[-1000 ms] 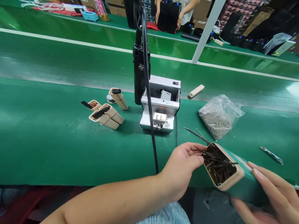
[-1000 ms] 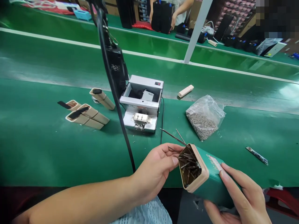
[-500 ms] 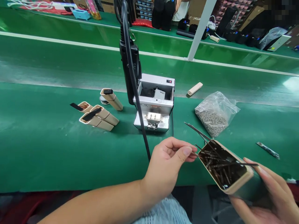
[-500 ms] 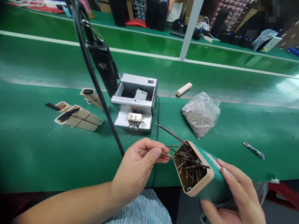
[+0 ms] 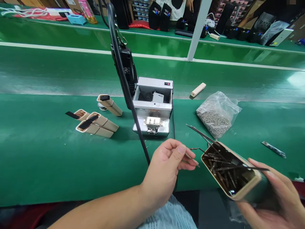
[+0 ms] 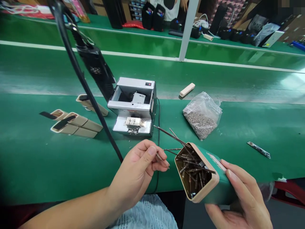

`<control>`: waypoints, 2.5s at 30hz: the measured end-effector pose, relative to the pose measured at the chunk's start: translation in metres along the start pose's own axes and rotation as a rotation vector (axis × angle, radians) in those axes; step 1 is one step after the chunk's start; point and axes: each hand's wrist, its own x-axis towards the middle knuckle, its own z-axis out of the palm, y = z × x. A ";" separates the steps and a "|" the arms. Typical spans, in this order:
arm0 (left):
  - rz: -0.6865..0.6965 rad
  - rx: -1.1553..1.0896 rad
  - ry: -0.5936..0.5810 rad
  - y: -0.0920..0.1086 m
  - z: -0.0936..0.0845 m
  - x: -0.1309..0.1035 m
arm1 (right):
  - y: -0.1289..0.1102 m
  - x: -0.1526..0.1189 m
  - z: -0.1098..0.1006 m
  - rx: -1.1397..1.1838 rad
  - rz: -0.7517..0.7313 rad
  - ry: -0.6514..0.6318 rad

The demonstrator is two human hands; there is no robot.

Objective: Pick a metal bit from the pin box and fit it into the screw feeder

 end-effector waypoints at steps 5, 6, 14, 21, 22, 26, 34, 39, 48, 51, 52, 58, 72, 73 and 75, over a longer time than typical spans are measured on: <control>0.200 0.344 -0.082 0.008 0.001 -0.010 | -0.001 0.004 0.002 0.029 -0.072 -0.031; 0.331 0.463 -0.129 0.011 0.002 -0.013 | -0.001 0.004 0.001 0.031 -0.090 -0.045; 0.771 0.945 -0.132 0.024 0.002 -0.006 | -0.009 -0.005 -0.002 0.002 0.013 -0.012; 0.926 1.129 -0.483 0.037 -0.006 0.008 | 0.011 -0.017 -0.008 -0.066 -0.056 -0.044; 0.921 1.156 -0.523 0.040 -0.006 0.009 | 0.014 -0.018 -0.009 -0.076 -0.068 -0.054; 0.830 1.216 -0.576 0.045 -0.005 0.011 | 0.016 -0.015 -0.013 -0.099 -0.090 -0.080; 0.752 1.436 -0.633 0.051 0.002 0.006 | -0.001 -0.002 -0.006 -0.004 -0.094 -0.112; 0.645 1.687 -0.649 0.054 0.010 0.000 | -0.005 0.003 0.000 -0.042 -0.156 -0.131; 0.716 1.694 -0.588 0.041 0.003 0.006 | 0.007 0.006 -0.008 -0.030 -0.237 -0.277; 0.629 1.710 -0.608 0.040 0.000 0.004 | 0.008 0.004 -0.004 0.010 -0.225 -0.302; 0.595 1.747 -0.613 0.040 -0.001 0.002 | 0.007 0.002 -0.002 0.031 -0.204 -0.291; 0.551 1.880 -0.528 0.048 -0.007 -0.018 | -0.001 -0.004 0.013 0.150 -0.094 -0.191; 0.195 1.387 -0.377 0.069 -0.009 -0.020 | -0.003 -0.004 0.016 0.231 -0.046 -0.169; 0.214 1.383 -0.384 0.068 -0.009 -0.020 | -0.003 -0.005 0.016 0.230 -0.037 -0.169; 0.250 1.373 -0.379 0.067 -0.010 -0.021 | -0.002 -0.008 0.016 0.227 -0.008 -0.164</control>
